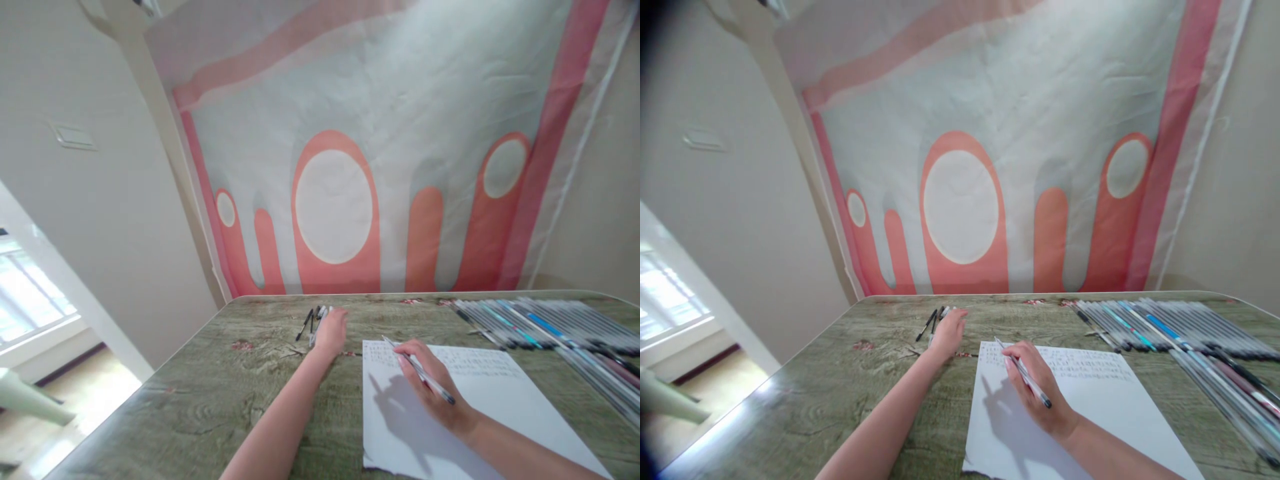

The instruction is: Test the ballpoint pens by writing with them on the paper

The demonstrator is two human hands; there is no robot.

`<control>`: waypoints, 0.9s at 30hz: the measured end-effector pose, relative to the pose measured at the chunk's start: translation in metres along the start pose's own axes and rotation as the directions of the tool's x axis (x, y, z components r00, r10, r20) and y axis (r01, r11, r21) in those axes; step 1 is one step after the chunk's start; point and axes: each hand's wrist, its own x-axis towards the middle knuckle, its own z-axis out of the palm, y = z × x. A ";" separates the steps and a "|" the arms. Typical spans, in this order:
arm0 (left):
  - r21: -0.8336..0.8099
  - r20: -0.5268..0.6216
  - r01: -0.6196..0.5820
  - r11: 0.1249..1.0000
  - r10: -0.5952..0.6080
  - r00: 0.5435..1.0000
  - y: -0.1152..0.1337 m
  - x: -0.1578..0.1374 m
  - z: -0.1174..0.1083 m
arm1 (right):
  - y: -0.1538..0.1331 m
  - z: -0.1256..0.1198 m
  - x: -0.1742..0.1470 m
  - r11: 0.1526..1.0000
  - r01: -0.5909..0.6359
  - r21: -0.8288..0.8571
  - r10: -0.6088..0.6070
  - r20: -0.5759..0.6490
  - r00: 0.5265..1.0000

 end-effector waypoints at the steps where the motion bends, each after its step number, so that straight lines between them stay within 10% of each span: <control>1: 0.162 0.020 0.004 0.987 -0.007 1.000 -0.007 0.003 -0.003 | 0.001 0.000 0.000 1.000 0.000 0.001 0.000 0.002 1.000; 7: 0.614 0.034 -0.016 0.789 -0.006 0.999 -0.025 0.020 -0.002 | 0.002 -0.001 -0.001 1.000 -0.025 0.005 0.024 0.032 0.999; 27: 0.428 0.020 0.060 0.902 -0.076 0.997 0.002 0.014 0.013 | 0.002 0.000 0.000 0.999 -0.024 0.028 0.024 0.013 1.000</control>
